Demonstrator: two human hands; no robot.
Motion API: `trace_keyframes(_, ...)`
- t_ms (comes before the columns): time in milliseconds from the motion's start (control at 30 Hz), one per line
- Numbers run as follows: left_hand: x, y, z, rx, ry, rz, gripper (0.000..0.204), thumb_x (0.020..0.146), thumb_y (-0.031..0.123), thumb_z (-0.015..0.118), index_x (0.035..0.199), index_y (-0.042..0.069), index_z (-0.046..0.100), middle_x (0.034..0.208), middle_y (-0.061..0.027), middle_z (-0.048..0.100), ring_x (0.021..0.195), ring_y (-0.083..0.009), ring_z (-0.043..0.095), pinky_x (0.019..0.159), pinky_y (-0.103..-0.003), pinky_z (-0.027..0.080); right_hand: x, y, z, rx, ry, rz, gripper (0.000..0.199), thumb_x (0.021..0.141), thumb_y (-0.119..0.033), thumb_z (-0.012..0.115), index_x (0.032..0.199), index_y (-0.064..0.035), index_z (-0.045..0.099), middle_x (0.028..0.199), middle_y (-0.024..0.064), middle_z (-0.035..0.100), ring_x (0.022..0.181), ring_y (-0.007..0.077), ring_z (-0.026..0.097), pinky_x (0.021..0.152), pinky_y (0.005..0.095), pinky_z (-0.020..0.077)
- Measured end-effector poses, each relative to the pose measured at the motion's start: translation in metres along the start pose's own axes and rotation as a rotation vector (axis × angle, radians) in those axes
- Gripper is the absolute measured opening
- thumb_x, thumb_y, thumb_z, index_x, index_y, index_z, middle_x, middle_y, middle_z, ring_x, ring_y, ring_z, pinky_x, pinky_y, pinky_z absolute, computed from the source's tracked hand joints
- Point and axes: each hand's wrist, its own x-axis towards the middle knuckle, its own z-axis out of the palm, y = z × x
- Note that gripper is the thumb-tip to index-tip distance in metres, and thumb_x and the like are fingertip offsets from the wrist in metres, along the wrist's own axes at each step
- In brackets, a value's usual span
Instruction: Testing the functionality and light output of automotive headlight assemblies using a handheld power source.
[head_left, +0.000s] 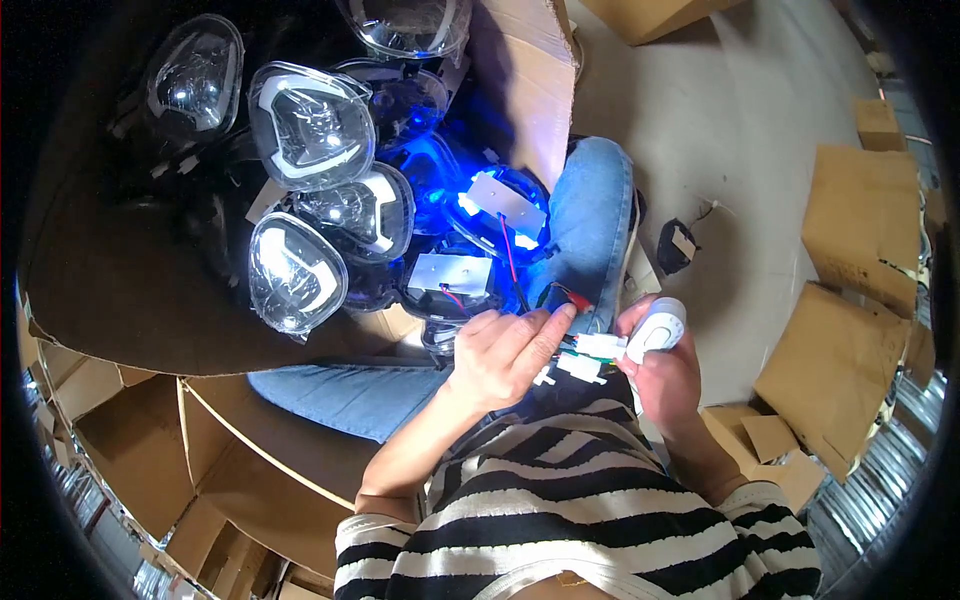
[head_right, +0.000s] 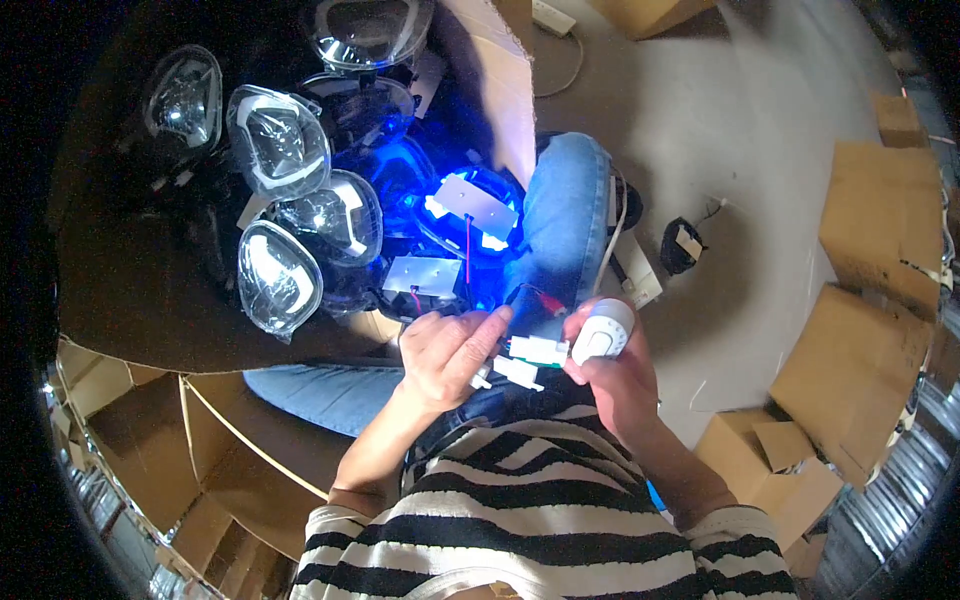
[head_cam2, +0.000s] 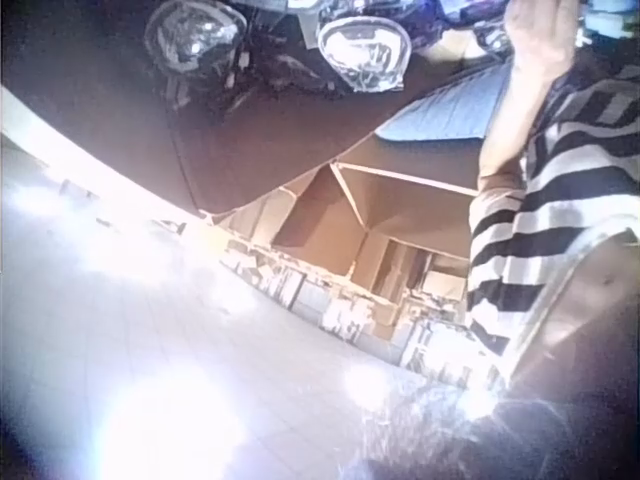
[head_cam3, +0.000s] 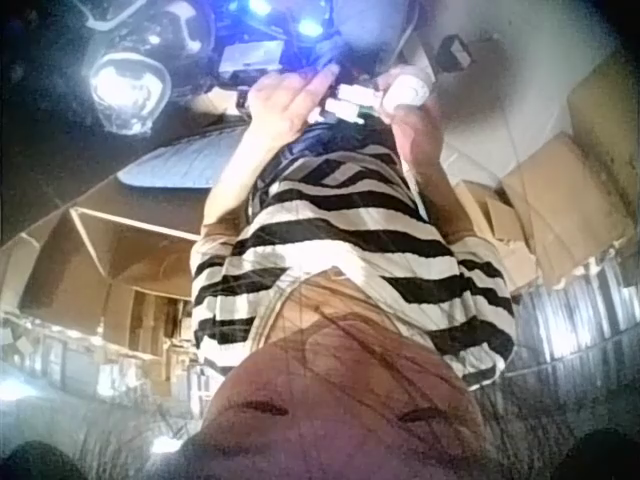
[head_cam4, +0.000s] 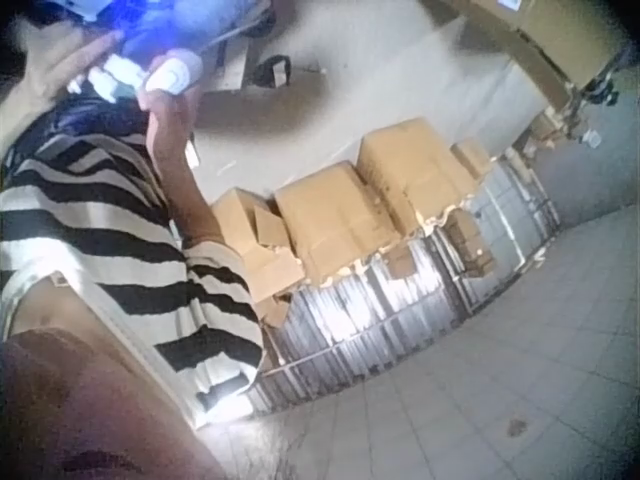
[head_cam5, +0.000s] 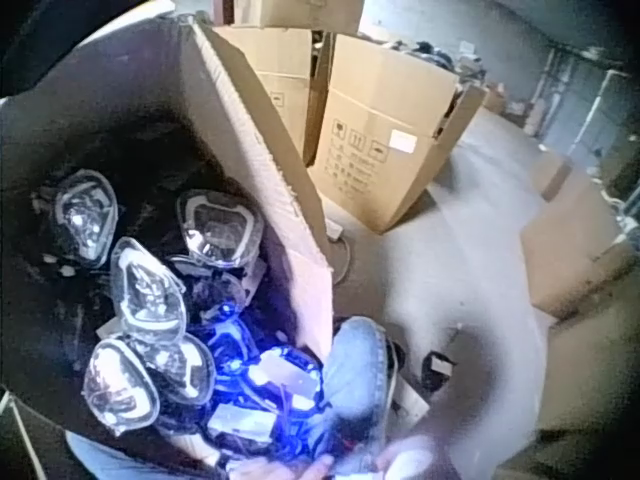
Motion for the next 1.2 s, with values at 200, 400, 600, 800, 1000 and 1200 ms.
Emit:
trace_keyframes(200,-0.002,0.003,0.005,-0.031,0.024,-0.012,0.036,0.056,0.010,0.057,0.091,0.001,0.056,0.068,-0.0057,0.054,0.048,-0.0126,0.046,0.039,-0.024,0.034,0.003,0.001,0.002,-0.091,0.077,-0.007,0.033,0.063,-0.015,0.042,0.093,-0.0015,0.039,0.079,0.0103,0.041,0.061,0.0121,0.038,0.050,0.0215,0.0324)
trace_keyframes(400,0.001,0.010,-0.003,-0.105,0.007,-0.081,0.044,0.055,0.008,0.052,0.098,0.000,0.051,0.066,-0.0052,0.049,0.050,-0.0124,0.047,0.042,-0.025,0.035,0.005,0.003,0.004,-0.095,0.087,0.007,0.033,0.071,-0.032,0.043,0.089,-0.0041,0.040,0.074,0.0061,0.046,0.059,0.0077,0.040,0.044,0.0183,0.0312)
trace_keyframes(600,-0.016,0.023,-0.078,-0.566,0.492,-0.619,0.025,0.068,0.004,0.051,0.093,-0.001,0.052,0.068,-0.0072,0.051,0.054,-0.0137,0.049,0.046,-0.025,0.041,0.003,-0.014,-0.015,-0.207,0.023,-0.159,0.035,0.065,-0.024,0.050,0.092,-0.0041,0.039,0.079,0.0063,0.041,0.070,0.0135,0.041,0.048,0.0211,0.0338)
trace_keyframes(800,-0.036,0.090,-0.221,-0.160,1.485,-0.297,0.016,0.080,0.015,0.044,0.090,0.004,0.043,0.060,0.0018,0.035,0.042,-0.0042,0.021,0.034,-0.016,0.012,0.003,-0.021,-0.010,-0.283,-0.118,-0.142,0.029,0.064,-0.009,0.043,0.092,-0.0026,0.038,0.072,0.0064,0.043,0.053,0.0088,0.038,0.045,0.0194,0.0306)
trace_keyframes(1000,-0.148,0.170,-0.354,0.231,1.569,-0.166,0.023,0.080,0.018,0.044,0.095,0.002,0.051,0.064,0.0009,0.046,0.056,-0.0067,0.041,0.043,-0.015,0.030,0.008,-0.013,0.005,-0.334,-0.281,-0.117,0.021,0.076,-0.016,0.044,0.091,-0.0031,0.038,0.073,0.0050,0.044,0.050,0.0061,0.036,0.042,0.0170,0.0283)
trace_keyframes(1200,-0.241,0.114,-0.347,0.895,1.385,-0.845,0.024,0.082,0.025,0.044,0.092,0.005,0.054,0.065,0.0013,0.044,0.055,-0.0076,0.039,0.049,-0.020,0.031,0.008,-0.017,0.018,-0.429,-0.391,-0.201,0.020,0.075,-0.005,0.047,0.094,-0.0017,0.041,0.067,0.0009,0.043,0.051,0.0053,0.040,0.044,0.0175,0.0337)
